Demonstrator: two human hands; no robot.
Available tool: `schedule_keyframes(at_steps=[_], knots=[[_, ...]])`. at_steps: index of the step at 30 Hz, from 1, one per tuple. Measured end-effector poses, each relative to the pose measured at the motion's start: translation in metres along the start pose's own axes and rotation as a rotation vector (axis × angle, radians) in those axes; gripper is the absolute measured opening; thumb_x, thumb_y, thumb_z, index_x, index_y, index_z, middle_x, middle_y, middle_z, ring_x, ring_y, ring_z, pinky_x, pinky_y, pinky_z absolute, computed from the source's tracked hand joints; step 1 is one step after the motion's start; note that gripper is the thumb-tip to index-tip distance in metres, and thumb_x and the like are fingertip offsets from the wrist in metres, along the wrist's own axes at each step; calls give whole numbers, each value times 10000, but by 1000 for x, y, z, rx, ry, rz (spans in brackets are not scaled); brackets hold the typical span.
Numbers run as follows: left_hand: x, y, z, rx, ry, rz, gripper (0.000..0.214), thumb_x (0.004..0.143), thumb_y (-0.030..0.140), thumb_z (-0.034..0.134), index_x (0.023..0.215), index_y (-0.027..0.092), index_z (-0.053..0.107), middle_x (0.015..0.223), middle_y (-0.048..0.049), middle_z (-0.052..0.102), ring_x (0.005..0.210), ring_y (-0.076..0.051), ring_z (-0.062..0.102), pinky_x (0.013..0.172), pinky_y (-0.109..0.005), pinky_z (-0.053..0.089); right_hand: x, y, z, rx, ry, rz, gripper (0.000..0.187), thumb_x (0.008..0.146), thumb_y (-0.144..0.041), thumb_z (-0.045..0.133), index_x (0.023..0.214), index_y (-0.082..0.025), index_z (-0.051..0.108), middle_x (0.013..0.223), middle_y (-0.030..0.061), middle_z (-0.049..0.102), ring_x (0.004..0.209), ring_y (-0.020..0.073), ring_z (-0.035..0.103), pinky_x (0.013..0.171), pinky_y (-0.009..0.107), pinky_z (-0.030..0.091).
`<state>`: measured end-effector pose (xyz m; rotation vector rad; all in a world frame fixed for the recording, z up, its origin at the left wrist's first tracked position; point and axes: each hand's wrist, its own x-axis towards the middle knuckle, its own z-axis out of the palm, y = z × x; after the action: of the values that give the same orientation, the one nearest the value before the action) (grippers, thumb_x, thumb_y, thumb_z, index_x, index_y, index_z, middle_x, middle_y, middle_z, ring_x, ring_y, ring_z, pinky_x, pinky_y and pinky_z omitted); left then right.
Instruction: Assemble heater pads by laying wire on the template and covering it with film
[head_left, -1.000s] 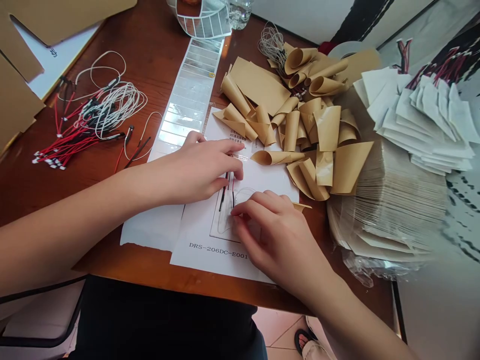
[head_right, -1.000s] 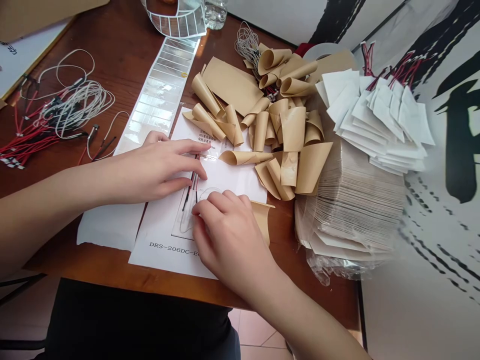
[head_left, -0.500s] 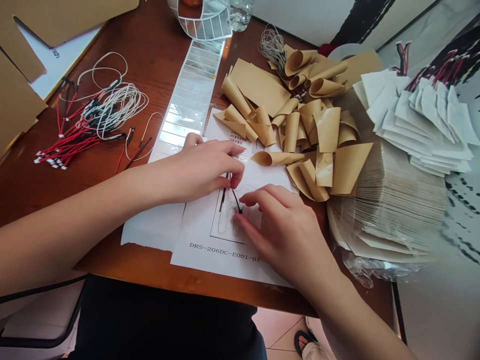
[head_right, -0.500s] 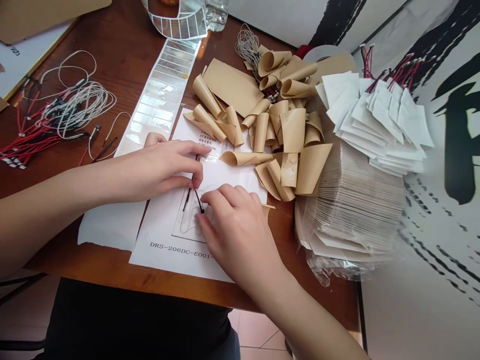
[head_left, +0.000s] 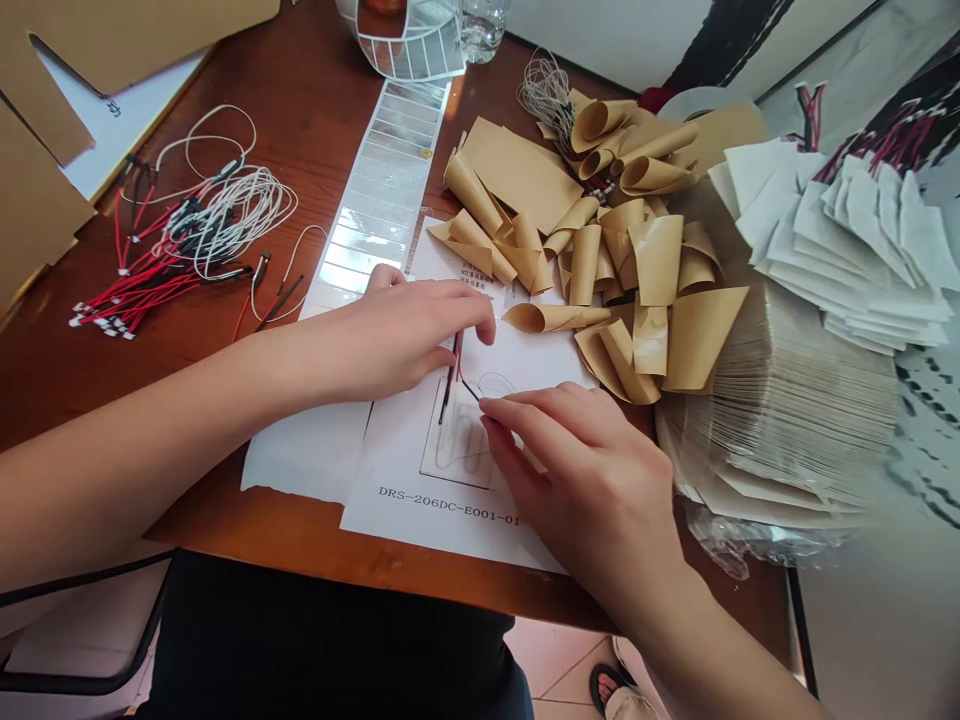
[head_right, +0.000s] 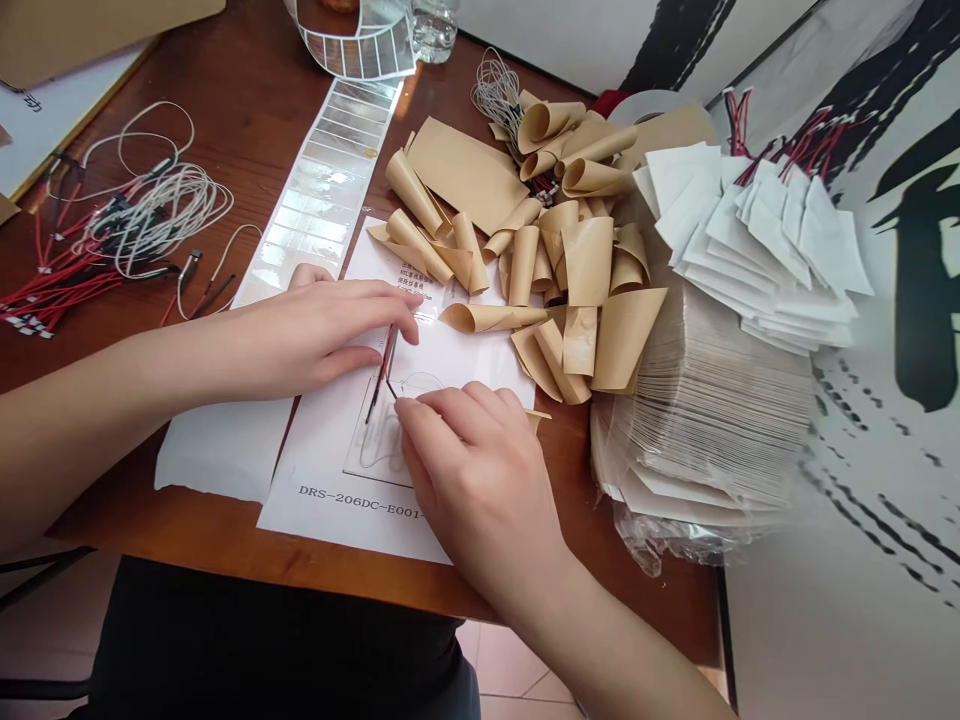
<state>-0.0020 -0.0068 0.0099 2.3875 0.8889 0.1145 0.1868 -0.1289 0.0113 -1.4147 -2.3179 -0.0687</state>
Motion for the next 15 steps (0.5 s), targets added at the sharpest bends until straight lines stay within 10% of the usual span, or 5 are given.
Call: schedule_keyframes(at_steps=[15], knots=[[10, -7, 15, 170, 330, 75, 243, 943, 172, 540, 1135, 197, 686, 1108, -50, 776, 1018, -229, 687, 939, -403, 470, -3, -1, 12, 76, -52, -113, 207, 1002, -98, 552, 878, -194, 687, 796, 29, 726, 724, 152, 548, 670, 322, 366]])
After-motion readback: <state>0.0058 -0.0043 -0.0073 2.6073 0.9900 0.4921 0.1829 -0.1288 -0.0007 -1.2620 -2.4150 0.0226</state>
